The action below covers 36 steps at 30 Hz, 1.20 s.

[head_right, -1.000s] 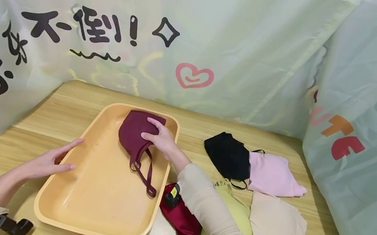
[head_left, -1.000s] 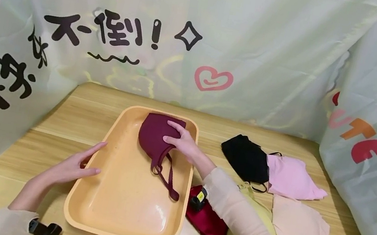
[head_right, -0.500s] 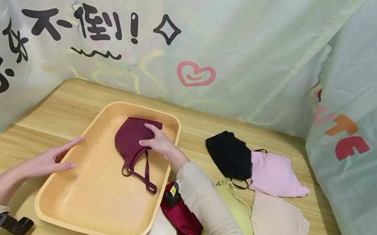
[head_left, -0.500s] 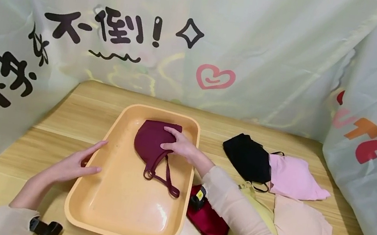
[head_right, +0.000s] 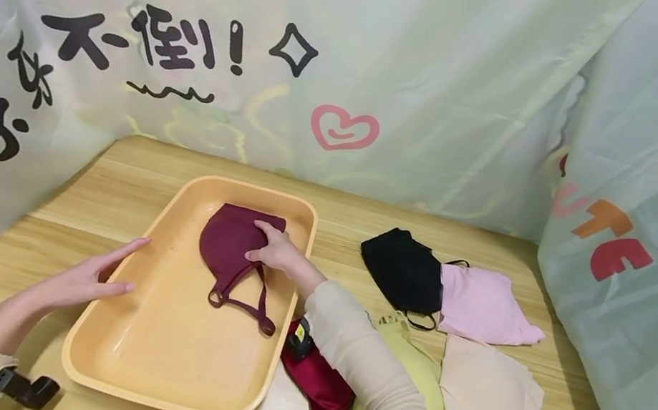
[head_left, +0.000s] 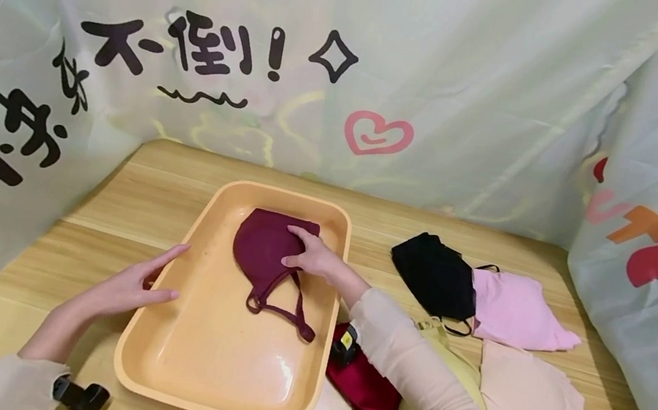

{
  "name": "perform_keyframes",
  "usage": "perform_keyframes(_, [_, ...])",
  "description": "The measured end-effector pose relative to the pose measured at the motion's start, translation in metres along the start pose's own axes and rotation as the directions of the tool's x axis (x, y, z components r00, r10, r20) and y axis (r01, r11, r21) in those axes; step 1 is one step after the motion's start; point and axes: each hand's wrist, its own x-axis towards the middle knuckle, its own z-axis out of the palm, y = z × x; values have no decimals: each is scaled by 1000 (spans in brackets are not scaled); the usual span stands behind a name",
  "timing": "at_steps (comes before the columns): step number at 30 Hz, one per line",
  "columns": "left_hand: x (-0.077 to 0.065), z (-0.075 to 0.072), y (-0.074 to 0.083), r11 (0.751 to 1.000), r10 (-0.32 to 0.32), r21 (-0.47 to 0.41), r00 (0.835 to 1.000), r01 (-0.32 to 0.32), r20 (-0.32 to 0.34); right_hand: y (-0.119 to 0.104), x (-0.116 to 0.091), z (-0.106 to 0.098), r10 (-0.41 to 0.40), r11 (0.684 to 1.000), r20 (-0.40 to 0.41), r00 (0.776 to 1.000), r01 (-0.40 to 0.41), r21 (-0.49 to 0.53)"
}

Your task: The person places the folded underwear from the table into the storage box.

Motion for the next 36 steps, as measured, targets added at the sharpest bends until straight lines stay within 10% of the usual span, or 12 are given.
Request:
perform_keyframes(8, [-3, -2, 1, 1000, 10, 11, 1000, -10, -9, -6, -9, -2, -7, 991, 75, 997, -3, 133])
perform_keyframes(36, [-1, 1, 3, 1000, 26, -3, 1000, -26, 4, -8, -58, -40, -68, 995, 76, 995, 63, 74])
